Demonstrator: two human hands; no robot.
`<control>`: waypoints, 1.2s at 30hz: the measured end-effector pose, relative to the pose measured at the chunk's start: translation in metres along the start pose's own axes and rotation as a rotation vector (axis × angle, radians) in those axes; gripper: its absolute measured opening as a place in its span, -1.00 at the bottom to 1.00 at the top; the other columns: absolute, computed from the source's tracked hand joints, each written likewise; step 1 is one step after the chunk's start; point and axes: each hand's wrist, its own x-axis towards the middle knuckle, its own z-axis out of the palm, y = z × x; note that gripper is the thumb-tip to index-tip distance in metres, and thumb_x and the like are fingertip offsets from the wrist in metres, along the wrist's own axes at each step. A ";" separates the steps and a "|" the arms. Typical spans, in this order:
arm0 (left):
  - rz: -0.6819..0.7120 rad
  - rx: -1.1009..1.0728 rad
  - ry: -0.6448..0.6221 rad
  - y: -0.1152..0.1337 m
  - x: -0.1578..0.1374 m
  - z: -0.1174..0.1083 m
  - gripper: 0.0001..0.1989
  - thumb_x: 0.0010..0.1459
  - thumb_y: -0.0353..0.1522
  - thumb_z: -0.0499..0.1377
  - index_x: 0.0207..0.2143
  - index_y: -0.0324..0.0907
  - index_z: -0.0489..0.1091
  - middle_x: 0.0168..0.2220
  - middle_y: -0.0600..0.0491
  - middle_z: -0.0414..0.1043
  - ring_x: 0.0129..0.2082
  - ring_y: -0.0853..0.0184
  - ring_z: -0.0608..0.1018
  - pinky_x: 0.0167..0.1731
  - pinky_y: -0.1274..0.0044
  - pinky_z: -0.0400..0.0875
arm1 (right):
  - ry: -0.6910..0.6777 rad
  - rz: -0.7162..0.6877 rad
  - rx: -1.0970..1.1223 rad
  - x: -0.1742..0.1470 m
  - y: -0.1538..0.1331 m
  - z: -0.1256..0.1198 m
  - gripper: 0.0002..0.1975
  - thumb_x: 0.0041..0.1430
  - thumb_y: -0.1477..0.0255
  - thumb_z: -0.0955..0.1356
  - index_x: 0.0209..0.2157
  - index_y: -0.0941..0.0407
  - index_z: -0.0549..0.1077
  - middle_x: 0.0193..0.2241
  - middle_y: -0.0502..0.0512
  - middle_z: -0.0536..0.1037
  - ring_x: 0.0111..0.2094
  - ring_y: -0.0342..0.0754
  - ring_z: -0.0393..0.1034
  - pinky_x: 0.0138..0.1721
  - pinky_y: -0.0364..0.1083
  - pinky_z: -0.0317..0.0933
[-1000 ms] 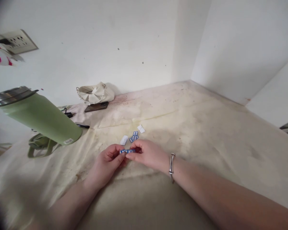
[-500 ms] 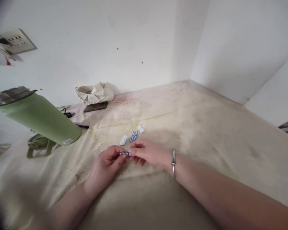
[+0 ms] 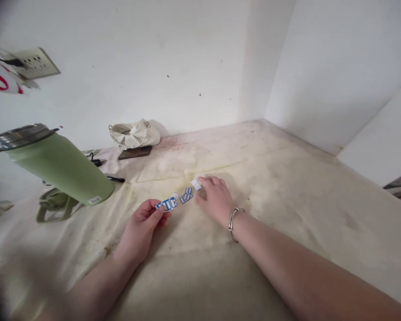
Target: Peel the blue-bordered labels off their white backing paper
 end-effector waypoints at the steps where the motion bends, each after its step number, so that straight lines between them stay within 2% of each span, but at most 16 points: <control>1: -0.008 -0.017 0.006 0.000 0.001 0.000 -0.81 0.04 -0.24 0.19 -0.39 -0.18 0.34 -0.51 0.11 0.45 -0.57 0.49 0.37 -0.52 0.66 0.24 | -0.020 -0.007 -0.025 0.002 0.002 0.002 -0.53 0.02 0.34 0.34 0.01 0.16 0.37 -0.09 0.23 0.40 -0.07 0.12 0.19 -0.02 0.04 0.10; 5: -0.014 -0.033 -0.001 -0.001 0.001 -0.001 -0.80 0.03 -0.24 0.20 -0.39 -0.18 0.34 -0.51 0.11 0.44 -0.57 0.49 0.37 -0.53 0.67 0.24 | -0.047 -0.031 -0.039 0.009 0.005 0.008 -0.65 -0.01 0.26 0.37 -0.15 0.07 0.50 -0.16 0.15 0.42 -0.15 0.08 0.23 -0.11 -0.02 0.16; 10: -0.008 -0.020 0.009 -0.001 0.000 0.000 -0.80 0.02 -0.24 0.20 -0.40 -0.18 0.34 -0.52 0.11 0.44 -0.57 0.49 0.37 -0.53 0.67 0.23 | -0.026 -0.023 -0.034 0.016 0.008 0.012 -0.84 0.08 0.37 0.33 -0.35 0.03 0.56 -0.29 0.09 0.46 -0.23 -0.01 0.26 -0.17 -0.08 0.16; 15: -0.008 -0.017 0.003 0.001 0.000 0.000 -0.80 0.03 -0.23 0.20 -0.41 -0.18 0.34 -0.53 0.11 0.43 -0.58 0.48 0.36 -0.55 0.67 0.21 | -0.025 -0.038 -0.004 0.021 0.009 0.012 -0.77 0.14 0.47 0.27 -0.50 0.11 0.53 -0.43 0.09 0.47 -0.32 -0.06 0.30 -0.23 -0.12 0.17; 20: -0.018 -0.027 -0.003 0.001 0.000 0.000 -0.80 0.03 -0.23 0.20 -0.41 -0.18 0.33 -0.52 0.11 0.44 -0.57 0.47 0.37 -0.54 0.66 0.22 | -0.048 -0.049 0.024 0.020 0.011 0.007 -0.88 0.05 0.42 0.35 -0.40 0.14 0.52 -0.39 0.12 0.46 -0.29 -0.03 0.31 -0.19 -0.10 0.18; 23: -0.025 -0.011 -0.008 0.000 0.000 0.000 -0.80 0.03 -0.22 0.19 -0.40 -0.18 0.33 -0.51 0.10 0.43 -0.57 0.45 0.37 -0.52 0.64 0.22 | -0.096 -0.075 0.051 0.019 0.014 0.000 -0.88 0.01 0.44 0.37 -0.35 0.12 0.53 -0.35 0.11 0.46 -0.27 -0.03 0.32 -0.18 -0.10 0.18; 27: -0.018 0.022 -0.016 0.000 0.000 0.000 -0.80 0.05 -0.22 0.17 -0.39 -0.18 0.33 -0.52 0.10 0.43 -0.57 0.44 0.37 -0.53 0.64 0.20 | -0.130 -0.077 0.088 0.021 0.018 -0.010 -0.84 0.06 0.55 0.29 -0.43 0.13 0.52 -0.40 0.09 0.46 -0.38 -0.09 0.34 -0.29 -0.14 0.20; 31: -0.022 0.022 -0.011 0.001 -0.001 0.000 -0.80 0.05 -0.22 0.18 -0.41 -0.18 0.33 -0.53 0.11 0.42 -0.58 0.45 0.36 -0.54 0.64 0.19 | -0.088 -0.043 0.109 0.022 0.019 -0.011 -0.81 0.07 0.54 0.25 -0.55 0.13 0.44 -0.49 0.06 0.43 -0.42 -0.08 0.31 -0.36 -0.14 0.15; 36: -0.019 0.029 -0.015 0.002 -0.001 0.000 -0.81 0.06 -0.22 0.17 -0.40 -0.18 0.33 -0.52 0.12 0.42 -0.57 0.46 0.36 -0.54 0.65 0.20 | -0.061 0.029 0.154 0.020 0.021 -0.008 -0.89 0.02 0.47 0.28 -0.54 0.13 0.38 -0.53 0.02 0.39 -0.48 -0.11 0.25 -0.46 -0.15 0.09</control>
